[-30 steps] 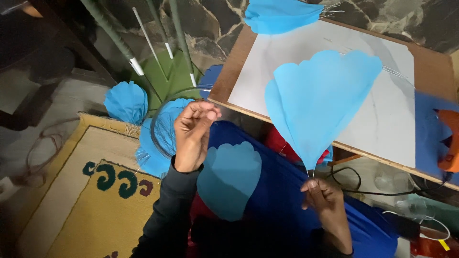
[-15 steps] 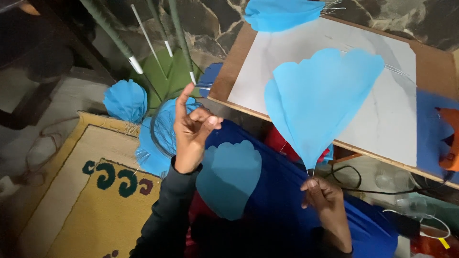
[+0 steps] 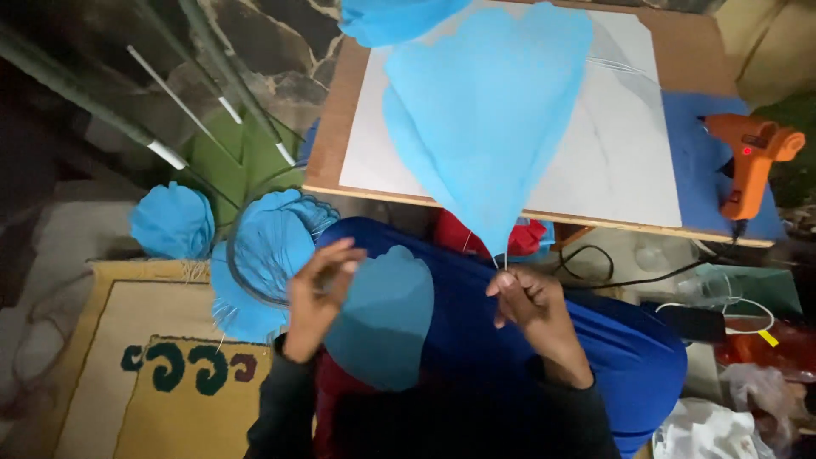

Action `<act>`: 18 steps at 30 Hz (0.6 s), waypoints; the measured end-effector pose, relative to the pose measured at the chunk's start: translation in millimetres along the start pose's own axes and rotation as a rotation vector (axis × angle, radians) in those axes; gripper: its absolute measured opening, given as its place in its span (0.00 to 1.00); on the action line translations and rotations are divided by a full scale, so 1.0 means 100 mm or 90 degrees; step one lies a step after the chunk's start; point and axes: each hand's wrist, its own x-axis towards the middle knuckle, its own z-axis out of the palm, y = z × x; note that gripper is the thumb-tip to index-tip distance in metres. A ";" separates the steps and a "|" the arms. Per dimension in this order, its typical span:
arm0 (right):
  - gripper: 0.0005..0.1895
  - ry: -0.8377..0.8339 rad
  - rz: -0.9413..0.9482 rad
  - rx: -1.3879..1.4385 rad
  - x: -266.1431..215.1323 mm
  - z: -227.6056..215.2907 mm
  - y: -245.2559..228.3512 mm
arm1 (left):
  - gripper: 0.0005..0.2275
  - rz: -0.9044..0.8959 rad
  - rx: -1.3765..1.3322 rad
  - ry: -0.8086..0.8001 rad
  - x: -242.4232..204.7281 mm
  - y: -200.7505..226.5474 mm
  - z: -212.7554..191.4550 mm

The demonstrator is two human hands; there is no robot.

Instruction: The person is crafting decorative flowers by folding blue fabric petals, applying hot glue, and attaching them to thin wires.

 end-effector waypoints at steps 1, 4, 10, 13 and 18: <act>0.14 -0.019 -0.007 0.007 0.00 0.01 -0.02 | 0.10 -0.038 -0.150 -0.087 0.02 0.05 0.12; 0.14 -0.044 -0.007 0.025 -0.01 0.05 -0.07 | 0.15 -0.109 -0.410 -0.240 0.09 0.25 0.43; 0.14 -0.060 -0.016 0.044 -0.03 0.11 -0.10 | 0.08 -0.184 -0.612 -0.348 0.10 0.66 0.81; 0.14 -0.062 -0.021 0.058 -0.02 0.10 -0.06 | 0.04 -0.191 -0.616 -0.343 0.09 0.79 0.85; 0.15 -0.071 -0.030 0.051 0.00 0.10 -0.02 | 0.04 -0.185 -0.562 -0.269 0.07 0.73 0.95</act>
